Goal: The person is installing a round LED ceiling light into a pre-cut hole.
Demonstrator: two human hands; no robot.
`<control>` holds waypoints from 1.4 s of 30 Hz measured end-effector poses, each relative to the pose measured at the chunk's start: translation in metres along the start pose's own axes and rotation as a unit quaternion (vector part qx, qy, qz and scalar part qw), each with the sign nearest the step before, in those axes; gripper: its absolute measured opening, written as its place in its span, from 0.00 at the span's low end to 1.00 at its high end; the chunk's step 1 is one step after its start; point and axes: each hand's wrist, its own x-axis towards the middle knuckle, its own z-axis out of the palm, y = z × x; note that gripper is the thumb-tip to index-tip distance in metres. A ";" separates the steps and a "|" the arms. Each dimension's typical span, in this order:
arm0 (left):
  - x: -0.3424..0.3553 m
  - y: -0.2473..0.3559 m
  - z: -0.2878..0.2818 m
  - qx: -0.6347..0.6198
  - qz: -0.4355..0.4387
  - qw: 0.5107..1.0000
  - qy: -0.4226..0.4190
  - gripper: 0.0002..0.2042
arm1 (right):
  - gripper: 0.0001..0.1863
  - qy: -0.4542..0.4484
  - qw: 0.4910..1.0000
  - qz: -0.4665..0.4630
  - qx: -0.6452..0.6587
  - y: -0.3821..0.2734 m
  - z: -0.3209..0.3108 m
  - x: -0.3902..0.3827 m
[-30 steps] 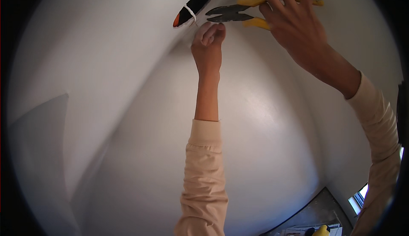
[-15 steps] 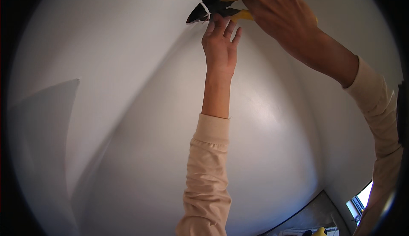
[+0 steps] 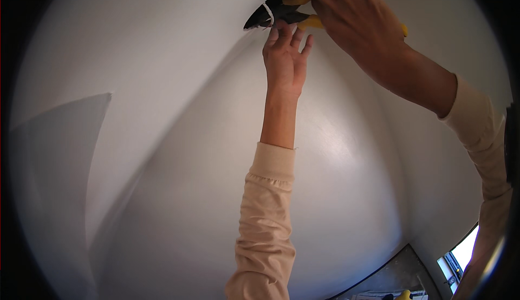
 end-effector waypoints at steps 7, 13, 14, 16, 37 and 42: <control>0.006 -0.003 0.000 -0.037 0.005 0.999 -0.028 0.10 | 0.18 0.004 0.996 -0.063 -0.066 0.008 -0.004 -0.002; 0.003 0.003 0.002 -0.079 0.014 0.996 -0.026 0.08 | 0.14 0.037 0.994 -0.052 -0.092 0.005 -0.025 0.006; 0.002 0.006 0.002 -0.082 0.013 0.996 -0.022 0.08 | 0.14 0.036 0.994 -0.051 -0.092 0.005 -0.027 0.007; 0.001 0.009 0.004 -0.084 0.009 0.996 -0.019 0.08 | 0.14 -0.015 0.995 -0.068 -0.069 0.005 -0.026 0.011; -0.038 -0.005 0.013 0.340 -0.044 0.927 0.154 0.25 | 0.11 0.076 0.967 0.123 0.211 -0.021 0.057 -0.091; -0.046 -0.009 0.030 0.094 -0.102 0.988 0.072 0.28 | 0.13 0.095 0.985 0.104 0.105 -0.009 0.016 -0.054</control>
